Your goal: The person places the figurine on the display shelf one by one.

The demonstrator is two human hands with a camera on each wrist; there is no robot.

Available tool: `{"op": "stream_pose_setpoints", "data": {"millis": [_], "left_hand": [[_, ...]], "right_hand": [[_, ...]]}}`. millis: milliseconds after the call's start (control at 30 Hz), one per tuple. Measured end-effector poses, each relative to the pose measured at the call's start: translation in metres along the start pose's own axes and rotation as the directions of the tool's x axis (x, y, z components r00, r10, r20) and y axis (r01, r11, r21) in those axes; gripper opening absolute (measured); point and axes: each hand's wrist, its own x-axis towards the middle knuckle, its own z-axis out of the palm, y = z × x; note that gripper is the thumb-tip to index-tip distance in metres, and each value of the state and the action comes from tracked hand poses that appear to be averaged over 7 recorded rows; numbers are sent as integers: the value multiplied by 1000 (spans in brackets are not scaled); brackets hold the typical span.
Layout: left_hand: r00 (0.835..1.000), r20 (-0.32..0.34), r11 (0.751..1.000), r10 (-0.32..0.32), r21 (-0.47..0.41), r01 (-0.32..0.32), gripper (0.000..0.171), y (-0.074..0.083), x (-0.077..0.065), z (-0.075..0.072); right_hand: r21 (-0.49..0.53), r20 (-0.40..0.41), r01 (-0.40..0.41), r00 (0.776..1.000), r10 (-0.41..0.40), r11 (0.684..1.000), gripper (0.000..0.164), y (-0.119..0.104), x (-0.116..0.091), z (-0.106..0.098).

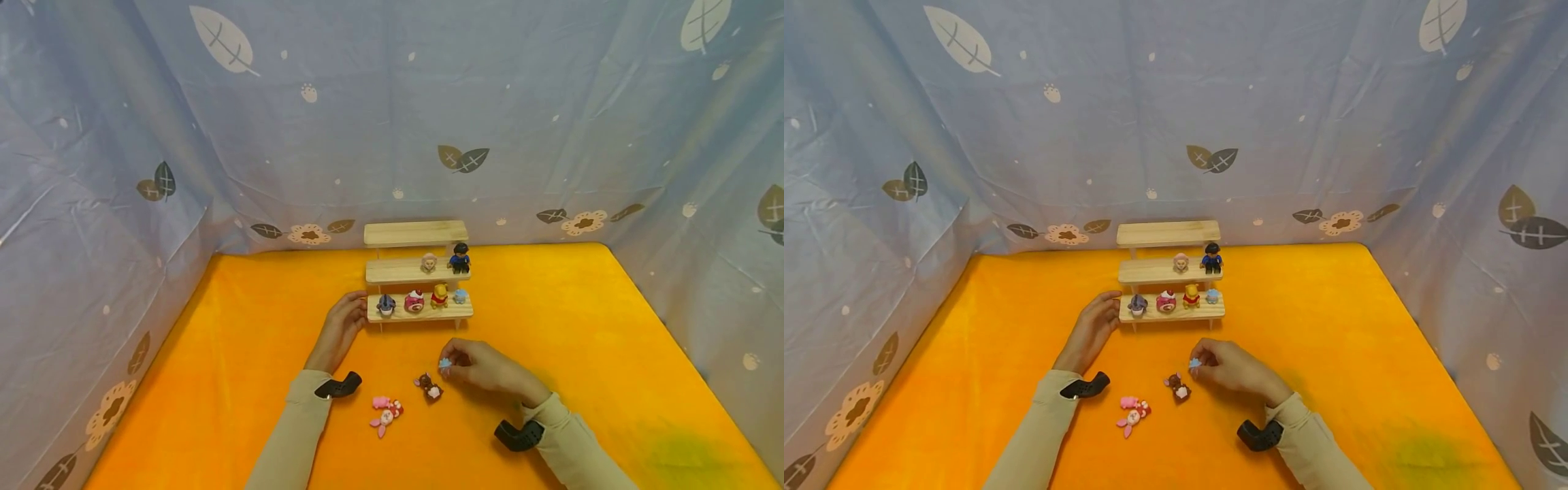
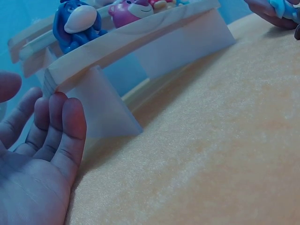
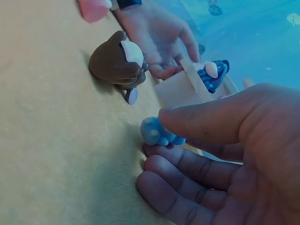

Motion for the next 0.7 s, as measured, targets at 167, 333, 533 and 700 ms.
{"op": "stream_pose_setpoints", "data": {"millis": [167, 333, 533, 700], "left_hand": [[1000, -4, 1000, -5, -10, 5, 38, 0, 0, 1], [1000, -3, 1000, -9, -9, 9, 38, 1, 0, 2], [1000, -2, 1000, -5, -2, 5, 41, 1, -1, 2], [1000, 2, 1000, 1, 4, -1, 43, 1, -1, 1]], "right_hand": [[15, -32, -15, 999, 15, 1000, 11, -2, -1, -1], [46, -64, -19, 998, 22, 999, 12, -3, 0, -1], [63, -91, -1, 996, 7, 998, 14, -4, 0, -2], [43, -115, 26, 993, -21, 999, 17, -4, 0, -1]]}}
